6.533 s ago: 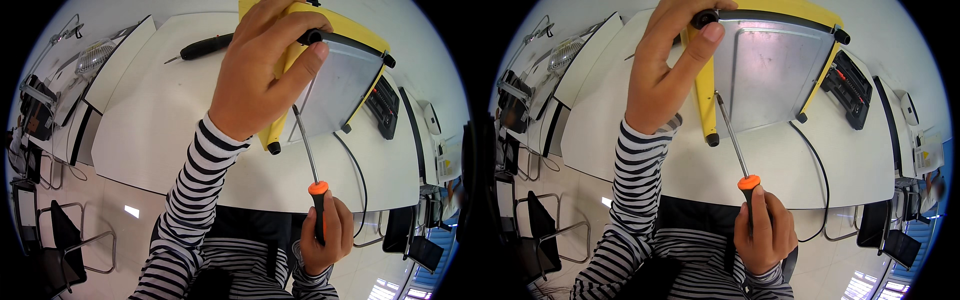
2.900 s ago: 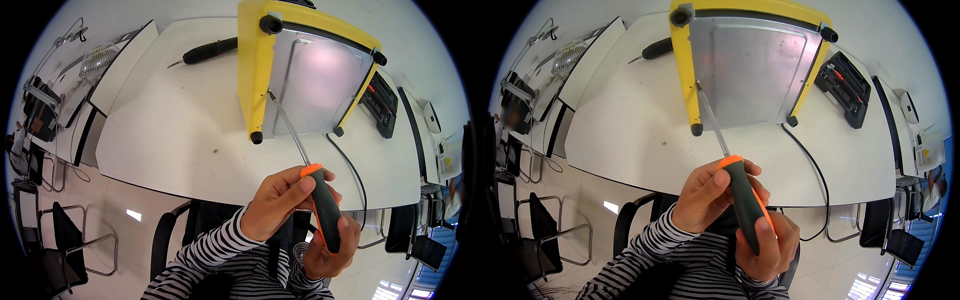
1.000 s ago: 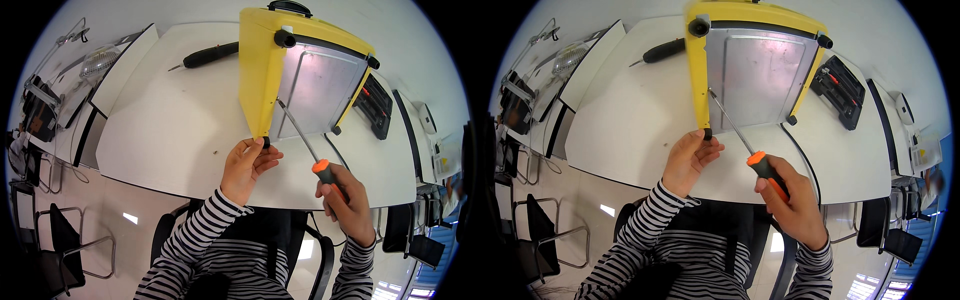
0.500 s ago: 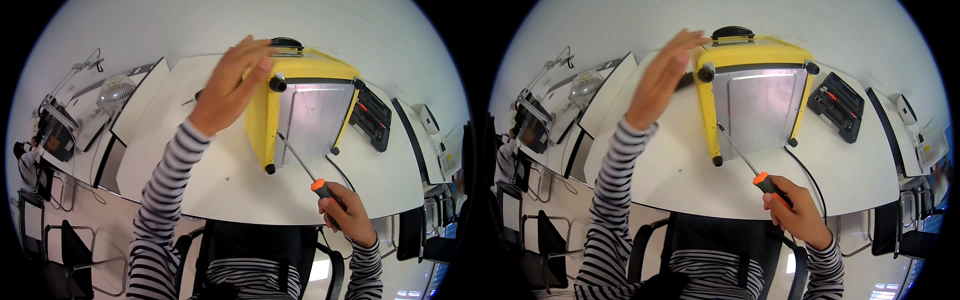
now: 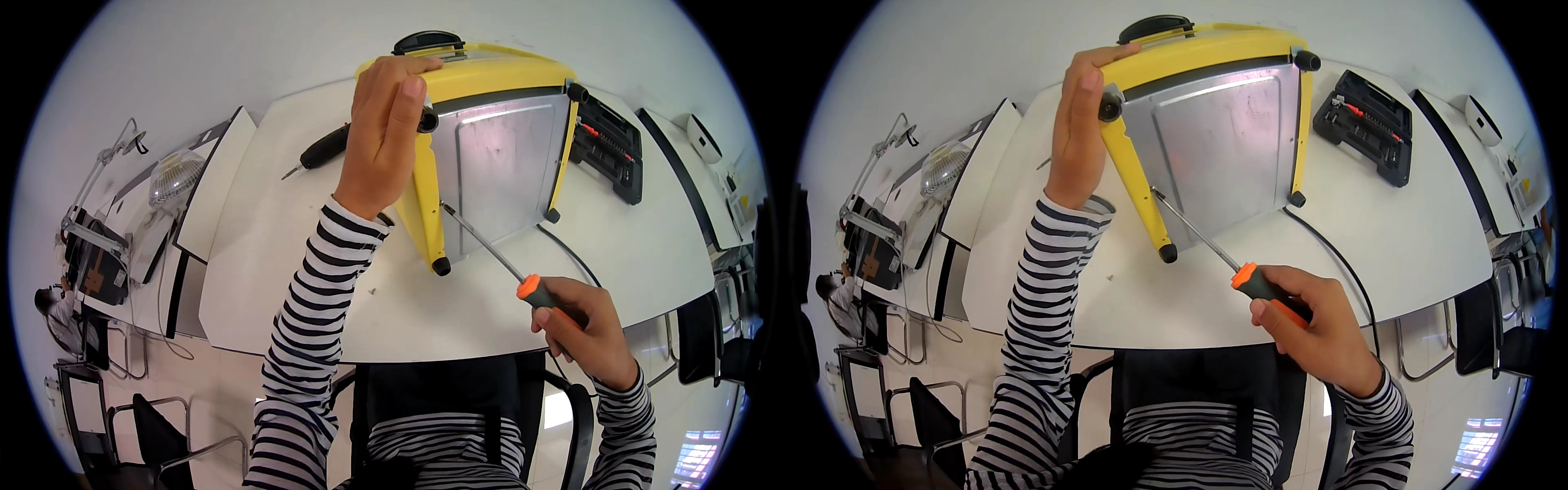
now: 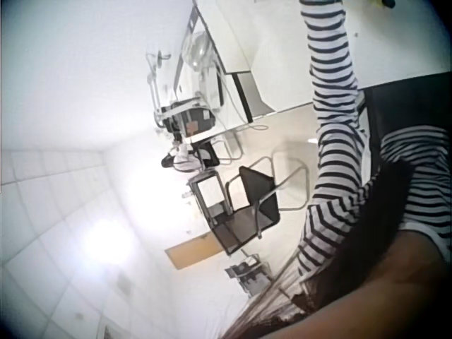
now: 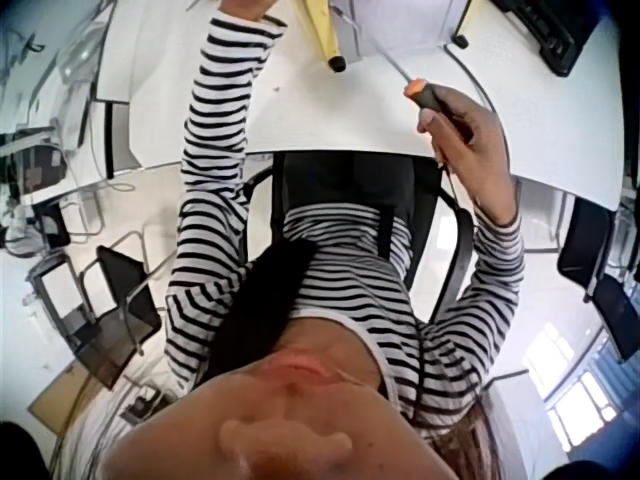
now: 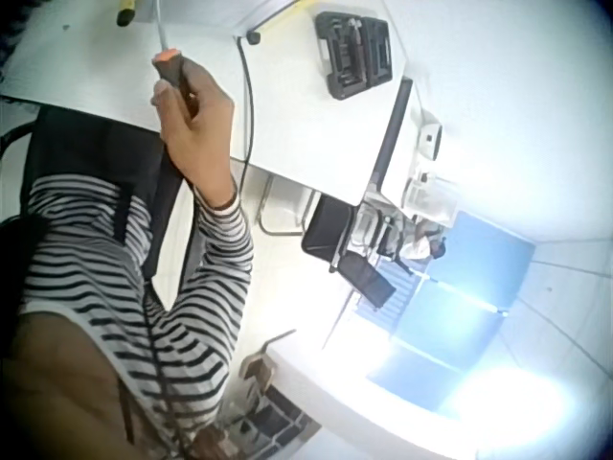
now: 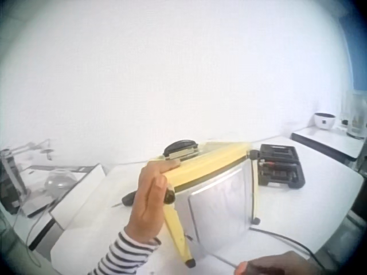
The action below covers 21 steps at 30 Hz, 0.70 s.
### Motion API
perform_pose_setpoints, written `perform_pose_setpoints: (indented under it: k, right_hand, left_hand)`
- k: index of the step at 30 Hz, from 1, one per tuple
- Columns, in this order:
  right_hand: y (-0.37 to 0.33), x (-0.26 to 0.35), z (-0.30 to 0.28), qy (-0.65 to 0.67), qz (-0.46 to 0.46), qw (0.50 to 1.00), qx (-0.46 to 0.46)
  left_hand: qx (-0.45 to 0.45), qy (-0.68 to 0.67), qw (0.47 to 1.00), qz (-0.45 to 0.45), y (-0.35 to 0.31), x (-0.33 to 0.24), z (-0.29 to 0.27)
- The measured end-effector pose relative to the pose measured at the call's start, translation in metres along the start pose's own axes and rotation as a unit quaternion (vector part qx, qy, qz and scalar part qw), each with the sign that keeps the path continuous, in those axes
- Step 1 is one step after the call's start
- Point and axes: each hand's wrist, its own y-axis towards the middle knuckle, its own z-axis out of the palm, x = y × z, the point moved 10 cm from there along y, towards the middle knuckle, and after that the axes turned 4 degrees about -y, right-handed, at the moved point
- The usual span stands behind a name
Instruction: The person uses a screwdriver to tighten screws on a yellow and silver device placed on a white table. The person holds the device steady with one hand while turning the screwdriver with the other. The person removes a screw, places it on the table, then reinserts and tightens it.
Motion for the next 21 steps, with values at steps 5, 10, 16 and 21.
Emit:
perform_pose_setpoints:
  k: [5, 10, 16, 21]
  right_hand:
    - [-0.02, 0.048, -0.007, -0.334, -0.211, 0.895, -0.207]
    - [-0.038, 0.064, 0.023, -0.611, -0.235, 0.698, -0.291]
    - [-0.015, 0.031, 0.001, -0.219, -0.19, 0.953, -0.086]
    - [-0.003, -0.016, 0.02, 0.245, 0.06, 0.965, 0.074]
  left_hand:
    - [-0.01, 0.001, 1.0, 0.004, -0.001, 0.0, 0.001]
    - [-0.005, -0.004, 1.0, 0.001, -0.002, 0.002, 0.005]
    - [-0.003, 0.0, 1.0, 0.002, 0.0, -0.001, 0.0]
    - [0.0, -0.011, 1.0, 0.002, -0.001, 0.002, 0.004]
